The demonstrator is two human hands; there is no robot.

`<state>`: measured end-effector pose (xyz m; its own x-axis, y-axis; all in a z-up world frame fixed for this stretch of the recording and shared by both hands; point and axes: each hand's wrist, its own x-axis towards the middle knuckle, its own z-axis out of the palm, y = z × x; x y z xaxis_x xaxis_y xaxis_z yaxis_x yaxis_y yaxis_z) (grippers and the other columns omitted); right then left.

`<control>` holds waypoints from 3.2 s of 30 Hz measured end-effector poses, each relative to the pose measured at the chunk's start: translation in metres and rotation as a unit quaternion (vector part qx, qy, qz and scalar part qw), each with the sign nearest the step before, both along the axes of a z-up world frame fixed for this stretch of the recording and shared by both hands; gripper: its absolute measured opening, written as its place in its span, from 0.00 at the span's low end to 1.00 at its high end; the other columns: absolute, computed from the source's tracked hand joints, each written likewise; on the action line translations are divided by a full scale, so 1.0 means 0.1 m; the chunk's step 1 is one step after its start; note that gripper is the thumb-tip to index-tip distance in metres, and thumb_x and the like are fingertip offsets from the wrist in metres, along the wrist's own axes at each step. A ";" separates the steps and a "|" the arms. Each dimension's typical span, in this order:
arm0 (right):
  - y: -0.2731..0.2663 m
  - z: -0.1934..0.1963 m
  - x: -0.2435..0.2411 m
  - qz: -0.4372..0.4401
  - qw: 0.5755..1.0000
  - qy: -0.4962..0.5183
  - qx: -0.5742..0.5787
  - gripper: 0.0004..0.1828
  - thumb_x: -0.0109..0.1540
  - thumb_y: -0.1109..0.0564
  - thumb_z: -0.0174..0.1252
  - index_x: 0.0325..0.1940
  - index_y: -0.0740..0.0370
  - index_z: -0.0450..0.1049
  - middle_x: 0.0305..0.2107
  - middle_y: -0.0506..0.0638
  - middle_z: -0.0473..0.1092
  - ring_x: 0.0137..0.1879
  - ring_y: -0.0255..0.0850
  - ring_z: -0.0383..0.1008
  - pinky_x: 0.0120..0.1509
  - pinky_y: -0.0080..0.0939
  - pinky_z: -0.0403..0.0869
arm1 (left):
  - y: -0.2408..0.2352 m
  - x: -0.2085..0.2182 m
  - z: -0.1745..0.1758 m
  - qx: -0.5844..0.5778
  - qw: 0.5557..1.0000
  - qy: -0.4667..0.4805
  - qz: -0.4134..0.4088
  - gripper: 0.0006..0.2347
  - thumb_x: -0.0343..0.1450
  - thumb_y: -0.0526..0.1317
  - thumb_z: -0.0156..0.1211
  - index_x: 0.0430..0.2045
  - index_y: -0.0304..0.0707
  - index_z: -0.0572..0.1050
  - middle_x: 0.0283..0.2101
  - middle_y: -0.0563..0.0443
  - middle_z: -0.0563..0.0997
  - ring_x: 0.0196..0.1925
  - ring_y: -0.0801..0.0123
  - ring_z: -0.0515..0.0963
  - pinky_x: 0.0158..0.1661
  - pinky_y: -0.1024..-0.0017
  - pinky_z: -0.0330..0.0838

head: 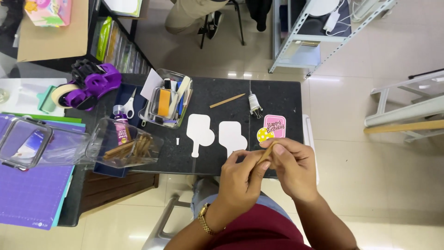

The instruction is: Assembling birthday signs by gluing wooden sticks to paper cutouts.

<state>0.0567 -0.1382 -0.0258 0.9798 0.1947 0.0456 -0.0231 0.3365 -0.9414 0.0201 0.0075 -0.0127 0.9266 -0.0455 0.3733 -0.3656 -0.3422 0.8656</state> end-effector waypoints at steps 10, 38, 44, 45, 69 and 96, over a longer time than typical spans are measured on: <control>-0.03 0.11 0.01 -0.016 0.999 -0.043 -0.003 0.16 0.70 0.56 0.51 0.43 0.72 0.79 0.20 0.50 0.66 0.26 0.34 0.62 0.30 0.31 0.64 | -0.01 -0.01 0.08 0.061 0.997 -0.053 0.011 0.12 0.79 0.38 0.45 0.51 0.37 0.76 0.18 0.59 0.77 0.17 0.69 0.73 0.51 0.57 0.73; 0.35 0.28 0.05 -0.037 0.996 -0.074 -0.035 0.16 0.69 0.56 0.52 0.38 0.72 0.78 0.22 0.53 0.70 0.25 0.34 0.61 0.33 0.33 0.65 | 0.40 0.14 0.22 0.073 0.991 -0.111 0.006 0.12 0.78 0.36 0.44 0.45 0.32 0.78 0.16 0.58 0.73 0.14 0.70 0.69 0.47 0.58 0.72; 0.69 0.43 0.11 -0.034 0.992 -0.102 -0.068 0.16 0.69 0.55 0.51 0.38 0.70 0.79 0.22 0.50 0.71 0.27 0.34 0.66 0.33 0.32 0.67 | 0.63 0.18 0.23 0.052 0.992 -0.114 0.020 0.12 0.79 0.37 0.43 0.44 0.32 0.78 0.15 0.57 0.73 0.14 0.70 0.69 0.45 0.57 0.73; 0.74 0.43 0.11 -0.036 0.993 -0.101 -0.053 0.16 0.70 0.55 0.52 0.39 0.70 0.79 0.26 0.52 0.75 0.30 0.36 0.72 0.36 0.32 0.73 | 0.67 0.18 0.23 0.054 0.992 -0.116 0.022 0.13 0.79 0.38 0.42 0.43 0.31 0.78 0.15 0.57 0.72 0.14 0.67 0.69 0.45 0.58 0.72; 1.26 0.46 -0.13 -0.085 0.983 -0.142 -0.081 0.16 0.68 0.54 0.54 0.36 0.71 0.79 0.21 0.52 0.73 0.21 0.32 0.60 0.27 0.30 0.64 | 1.17 0.00 0.16 0.044 0.987 -0.152 0.013 0.10 0.78 0.35 0.47 0.48 0.33 0.76 0.17 0.58 0.74 0.15 0.70 0.70 0.46 0.56 0.74; 1.04 0.49 -0.40 -0.110 0.966 -0.199 -0.124 0.15 0.69 0.54 0.52 0.45 0.71 0.76 0.23 0.51 0.74 0.27 0.36 0.73 0.35 0.33 0.75 | 0.85 -0.20 0.13 -0.002 0.989 -0.150 0.002 0.11 0.79 0.35 0.46 0.53 0.33 0.73 0.18 0.56 0.75 0.16 0.68 0.71 0.43 0.57 0.75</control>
